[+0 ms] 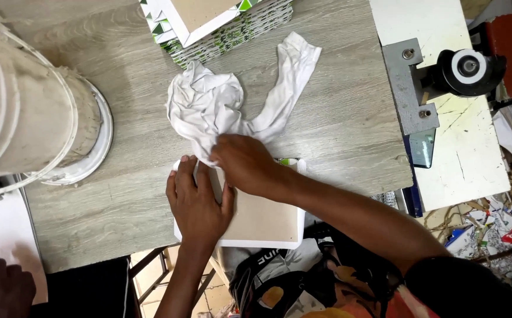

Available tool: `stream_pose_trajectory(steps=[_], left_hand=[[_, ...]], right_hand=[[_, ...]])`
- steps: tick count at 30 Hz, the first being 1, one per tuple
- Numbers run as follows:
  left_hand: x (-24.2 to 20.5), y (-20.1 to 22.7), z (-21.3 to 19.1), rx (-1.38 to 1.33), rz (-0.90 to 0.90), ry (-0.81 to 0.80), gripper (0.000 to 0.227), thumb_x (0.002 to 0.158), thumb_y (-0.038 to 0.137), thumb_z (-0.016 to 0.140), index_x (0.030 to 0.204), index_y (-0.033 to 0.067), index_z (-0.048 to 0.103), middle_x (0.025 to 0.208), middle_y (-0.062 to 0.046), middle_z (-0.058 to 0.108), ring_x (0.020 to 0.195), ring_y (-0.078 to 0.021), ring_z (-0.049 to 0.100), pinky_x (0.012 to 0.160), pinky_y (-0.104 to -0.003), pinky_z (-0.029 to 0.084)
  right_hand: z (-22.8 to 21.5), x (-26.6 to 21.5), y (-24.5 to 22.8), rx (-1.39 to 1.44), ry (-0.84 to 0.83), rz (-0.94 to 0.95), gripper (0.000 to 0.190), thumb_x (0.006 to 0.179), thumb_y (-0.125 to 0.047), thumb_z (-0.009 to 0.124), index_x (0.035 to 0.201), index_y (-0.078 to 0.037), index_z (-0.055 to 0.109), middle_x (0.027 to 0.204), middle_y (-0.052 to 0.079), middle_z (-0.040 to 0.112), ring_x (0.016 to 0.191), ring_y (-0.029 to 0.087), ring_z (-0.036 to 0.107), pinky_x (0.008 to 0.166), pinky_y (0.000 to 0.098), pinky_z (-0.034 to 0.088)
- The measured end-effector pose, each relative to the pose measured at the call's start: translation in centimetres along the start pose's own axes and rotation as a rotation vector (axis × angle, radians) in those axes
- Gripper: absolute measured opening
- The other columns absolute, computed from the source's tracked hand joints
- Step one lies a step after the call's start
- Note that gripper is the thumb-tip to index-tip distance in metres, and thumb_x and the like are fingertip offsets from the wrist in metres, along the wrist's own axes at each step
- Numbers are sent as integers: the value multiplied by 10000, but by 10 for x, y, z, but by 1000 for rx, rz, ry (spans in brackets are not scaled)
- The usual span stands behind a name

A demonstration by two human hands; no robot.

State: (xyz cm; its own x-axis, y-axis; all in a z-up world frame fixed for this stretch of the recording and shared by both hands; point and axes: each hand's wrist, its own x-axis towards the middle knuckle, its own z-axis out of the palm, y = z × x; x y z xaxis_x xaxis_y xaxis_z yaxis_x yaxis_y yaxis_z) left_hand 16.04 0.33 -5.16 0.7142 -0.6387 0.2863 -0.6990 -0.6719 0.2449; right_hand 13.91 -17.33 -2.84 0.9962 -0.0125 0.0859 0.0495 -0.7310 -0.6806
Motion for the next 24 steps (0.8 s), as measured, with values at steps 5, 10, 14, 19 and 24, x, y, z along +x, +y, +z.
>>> stream_pose_trajectory(steps=[5,10,14,19,24], left_hand=[[6,8,-9,33,-16,-41,597,991,452,568,1419,38,539,1396,-151,499,1461,-315,449,1221,-503,221],[9,7,-9,34,2,-39,589,1005,444,553,1434,41,535,1369,-159,512,1446,-326,459,1185,-510,259],[-1,-3,-1,16,-12,-47,484,1050,396,448,1420,101,550,1348,-111,525,1427,-284,466,1124,-477,297],[0,-1,0,74,-1,31,454,1025,333,482,1396,89,576,1379,-121,536,1431,-279,482,1102,-459,325],[6,2,-8,52,-3,-56,442,1012,252,497,1424,118,584,1377,-122,536,1440,-302,467,1091,-486,328]], right_hand=[[-46,-63,30,-4,-7,188,63,927,-37,632,907,-68,683,849,121,651,803,369,674,641,467,523],[-37,-47,29,-76,-70,294,108,876,-7,654,790,-68,676,763,87,651,711,334,676,579,422,514],[11,15,3,39,5,63,144,814,6,686,731,-81,606,688,76,598,668,280,625,581,398,485],[2,-3,24,-36,-74,-7,80,833,-26,686,781,-83,706,770,107,652,740,349,686,621,485,542],[-69,-70,34,25,-92,335,135,926,-39,642,819,-66,720,807,108,660,777,302,674,694,427,550]])
